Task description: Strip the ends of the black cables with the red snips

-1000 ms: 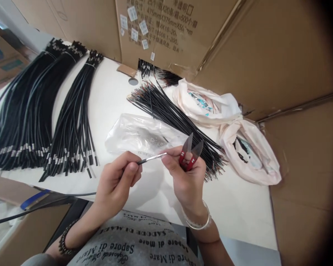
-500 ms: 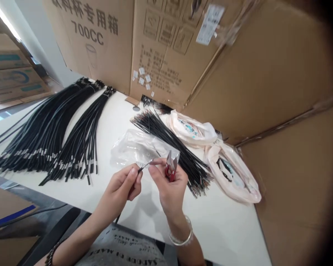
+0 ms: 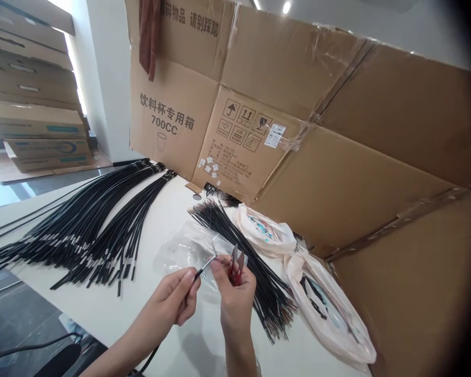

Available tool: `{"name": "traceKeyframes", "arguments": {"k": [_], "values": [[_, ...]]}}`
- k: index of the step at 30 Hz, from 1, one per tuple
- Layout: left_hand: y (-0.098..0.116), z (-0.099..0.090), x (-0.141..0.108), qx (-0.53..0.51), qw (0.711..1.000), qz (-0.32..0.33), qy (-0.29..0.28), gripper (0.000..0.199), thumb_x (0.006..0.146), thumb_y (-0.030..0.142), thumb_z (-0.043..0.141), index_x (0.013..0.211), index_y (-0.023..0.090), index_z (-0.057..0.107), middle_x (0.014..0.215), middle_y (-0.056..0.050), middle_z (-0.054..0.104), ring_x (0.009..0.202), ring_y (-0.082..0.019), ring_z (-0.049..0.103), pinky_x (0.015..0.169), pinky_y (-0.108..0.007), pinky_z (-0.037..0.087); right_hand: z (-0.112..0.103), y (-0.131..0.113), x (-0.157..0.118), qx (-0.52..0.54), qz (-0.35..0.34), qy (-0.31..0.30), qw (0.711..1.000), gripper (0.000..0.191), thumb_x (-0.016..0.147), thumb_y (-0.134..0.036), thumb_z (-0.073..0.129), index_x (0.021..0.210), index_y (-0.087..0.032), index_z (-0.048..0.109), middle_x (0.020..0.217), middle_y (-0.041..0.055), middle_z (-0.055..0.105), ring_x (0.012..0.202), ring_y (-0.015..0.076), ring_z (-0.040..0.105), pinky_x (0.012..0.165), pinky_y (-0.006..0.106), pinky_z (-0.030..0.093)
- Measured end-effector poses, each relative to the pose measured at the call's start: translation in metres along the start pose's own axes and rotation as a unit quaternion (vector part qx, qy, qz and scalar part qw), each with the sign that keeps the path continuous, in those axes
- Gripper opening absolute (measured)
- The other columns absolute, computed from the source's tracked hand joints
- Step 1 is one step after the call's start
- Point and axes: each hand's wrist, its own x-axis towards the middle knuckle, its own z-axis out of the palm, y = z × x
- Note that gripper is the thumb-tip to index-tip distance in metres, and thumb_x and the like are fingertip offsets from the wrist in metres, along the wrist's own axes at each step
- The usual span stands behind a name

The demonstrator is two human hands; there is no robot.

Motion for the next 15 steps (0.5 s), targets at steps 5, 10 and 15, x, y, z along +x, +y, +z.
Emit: {"name": "traceKeyframes", "arguments": {"k": [5, 10, 15], "values": [[-0.002, 0.006, 0.002, -0.029, 1.000, -0.010, -0.006, 0.051, 0.087, 0.066, 0.050, 0.066, 0.020, 0.042, 0.041, 0.009, 0.031, 0.042, -0.006, 0.018, 0.045, -0.023, 0.018, -0.003, 0.002, 0.003, 0.010, 0.005, 0.006, 1.000, 0.026, 0.074, -0.042, 0.075, 0.074, -0.016, 0.074, 0.055, 0.0006, 0.055, 0.051, 0.0118, 0.047, 0.047, 0.024, 0.044], [-0.003, 0.006, 0.005, -0.127, 0.985, -0.096, -0.059, 0.053, 0.080, 0.068, 0.059, 0.067, 0.020, 0.040, 0.039, 0.012, 0.025, 0.040, -0.005, 0.009, 0.040, -0.019, 0.011, -0.011, 0.003, 0.009, 0.007, 0.000, -0.033, 0.999, 0.026, 0.077, -0.043, 0.072, 0.075, -0.017, 0.073, 0.055, -0.0013, 0.049, 0.051, 0.0105, 0.041, 0.047, 0.023, 0.040], [-0.005, 0.003, 0.007, -0.220, 0.956, -0.171, -0.091, 0.056, 0.071, 0.061, 0.074, 0.067, 0.020, 0.036, 0.036, 0.014, 0.021, 0.036, -0.002, 0.002, 0.036, -0.016, 0.008, -0.015, 0.003, 0.010, 0.013, 0.007, -0.042, 0.999, 0.027, 0.077, -0.043, 0.071, 0.077, -0.016, 0.073, 0.058, -0.0003, 0.051, 0.055, 0.0115, 0.043, 0.052, 0.024, 0.042]]}}
